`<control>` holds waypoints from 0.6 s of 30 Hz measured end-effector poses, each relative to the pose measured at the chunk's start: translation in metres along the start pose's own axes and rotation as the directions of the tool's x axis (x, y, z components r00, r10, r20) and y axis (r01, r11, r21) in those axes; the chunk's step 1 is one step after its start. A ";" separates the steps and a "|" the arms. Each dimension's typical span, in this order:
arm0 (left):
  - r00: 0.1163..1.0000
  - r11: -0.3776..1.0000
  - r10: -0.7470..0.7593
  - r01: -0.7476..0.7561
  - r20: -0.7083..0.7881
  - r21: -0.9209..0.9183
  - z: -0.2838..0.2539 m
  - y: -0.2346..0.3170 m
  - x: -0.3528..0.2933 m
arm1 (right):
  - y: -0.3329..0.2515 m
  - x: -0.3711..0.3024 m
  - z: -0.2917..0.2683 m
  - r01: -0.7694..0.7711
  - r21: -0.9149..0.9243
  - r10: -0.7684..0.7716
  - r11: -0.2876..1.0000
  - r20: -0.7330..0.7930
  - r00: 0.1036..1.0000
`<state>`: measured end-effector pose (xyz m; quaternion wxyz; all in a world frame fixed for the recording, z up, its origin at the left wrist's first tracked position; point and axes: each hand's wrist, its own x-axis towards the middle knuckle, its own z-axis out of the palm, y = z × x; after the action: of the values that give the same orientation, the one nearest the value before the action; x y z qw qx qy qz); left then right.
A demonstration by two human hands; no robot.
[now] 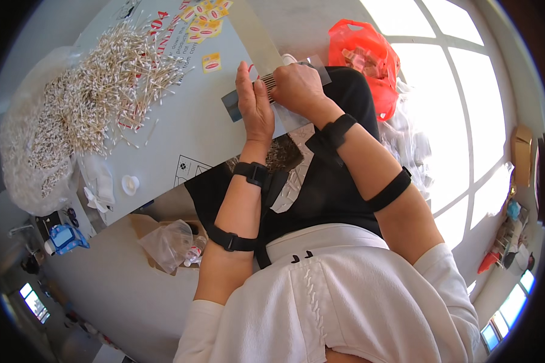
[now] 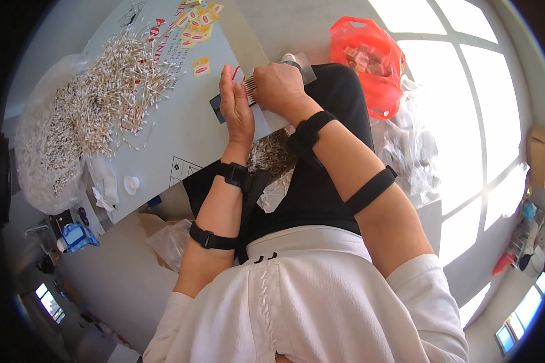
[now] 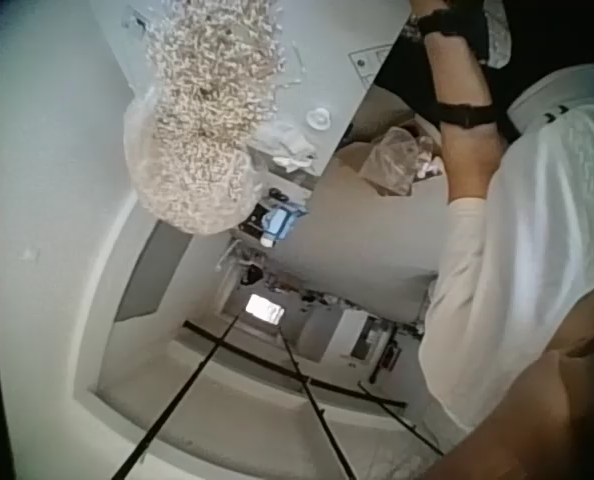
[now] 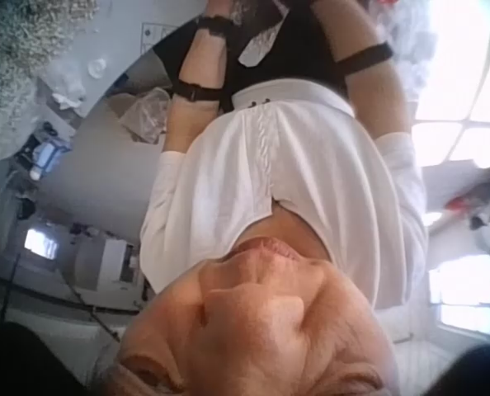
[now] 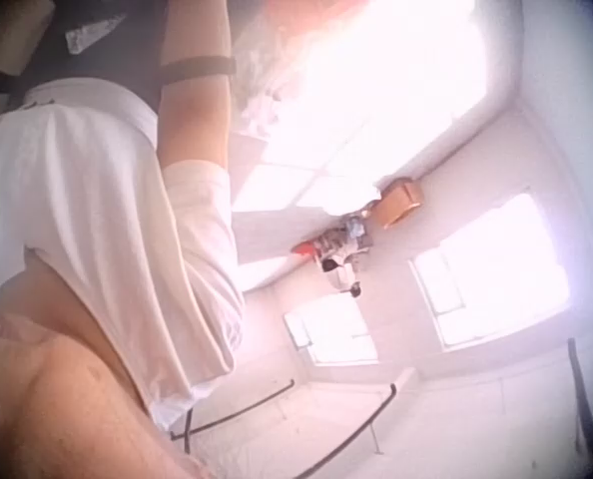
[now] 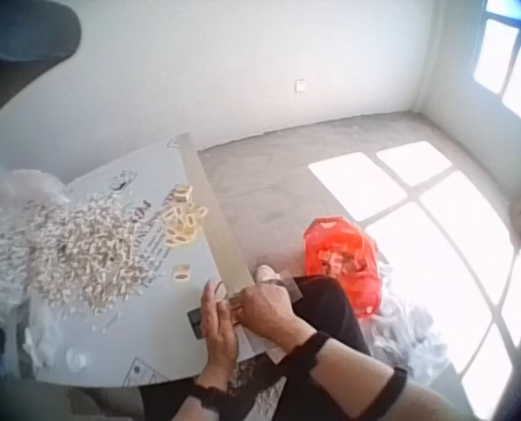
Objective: Packaging cotton swabs into small plastic packs and applying labels.
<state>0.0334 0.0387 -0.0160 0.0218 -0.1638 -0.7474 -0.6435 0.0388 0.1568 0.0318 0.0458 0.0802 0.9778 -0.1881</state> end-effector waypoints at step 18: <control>0.969 0.946 -0.135 0.064 -0.207 -0.319 0.002 -0.008 0.002 | 0.021 -0.013 0.002 -0.090 0.482 0.295 0.872 -0.368 0.882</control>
<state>0.0302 0.0404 -0.0239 0.0479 -0.0528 -0.6370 -0.7676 0.0557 0.1729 0.0238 -0.1721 0.2278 0.8792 -0.3814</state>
